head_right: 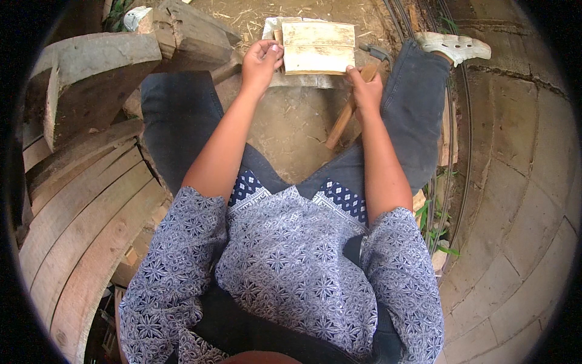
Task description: The person assembles a small wooden box by fitting pieces together and using a hammer to secure them. The person repeatedly adjusts the box and hammers the joints to ensure they are tight.
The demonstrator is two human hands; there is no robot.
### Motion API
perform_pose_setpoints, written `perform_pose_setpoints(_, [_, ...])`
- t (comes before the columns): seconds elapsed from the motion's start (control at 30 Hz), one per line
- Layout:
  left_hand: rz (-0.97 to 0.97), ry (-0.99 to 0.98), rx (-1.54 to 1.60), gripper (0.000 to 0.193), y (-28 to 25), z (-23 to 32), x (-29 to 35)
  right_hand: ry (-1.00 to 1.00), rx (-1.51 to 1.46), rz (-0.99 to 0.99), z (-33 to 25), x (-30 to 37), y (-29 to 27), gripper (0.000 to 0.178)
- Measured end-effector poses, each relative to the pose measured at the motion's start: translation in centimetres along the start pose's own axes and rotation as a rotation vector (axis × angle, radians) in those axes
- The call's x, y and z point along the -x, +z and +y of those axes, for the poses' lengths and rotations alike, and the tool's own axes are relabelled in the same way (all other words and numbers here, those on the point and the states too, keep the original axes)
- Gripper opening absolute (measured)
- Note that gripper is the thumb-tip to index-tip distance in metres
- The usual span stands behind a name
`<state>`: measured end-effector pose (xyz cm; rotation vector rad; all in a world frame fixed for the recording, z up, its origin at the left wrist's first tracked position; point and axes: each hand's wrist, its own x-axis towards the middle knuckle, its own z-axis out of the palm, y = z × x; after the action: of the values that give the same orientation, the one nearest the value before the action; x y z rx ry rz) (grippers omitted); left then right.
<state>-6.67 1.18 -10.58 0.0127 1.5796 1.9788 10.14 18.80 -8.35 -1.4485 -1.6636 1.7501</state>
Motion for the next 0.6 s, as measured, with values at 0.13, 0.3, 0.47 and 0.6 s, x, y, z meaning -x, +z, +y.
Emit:
perform_pose_setpoints(0.13, [-0.017,0.057,-0.076,0.016,-0.4,-0.6,-0.2,0.003,0.007,0.0,0.0,0.4,0.1,0.033])
perform_pose_setpoints(0.3, [-0.007,0.165,-0.189,0.016,-0.5,-0.5,-0.7,0.019,0.005,0.004,-0.1,0.7,0.2,0.036])
perform_pose_setpoints(0.47, [-0.061,0.253,-0.499,0.019,-0.6,0.7,-0.8,0.07,0.034,-0.013,0.2,0.3,-0.1,0.042])
perform_pose_setpoints(0.6, [-0.094,0.33,-0.611,0.019,-0.7,1.5,-1.1,0.082,0.057,-0.011,0.1,0.3,0.0,0.042])
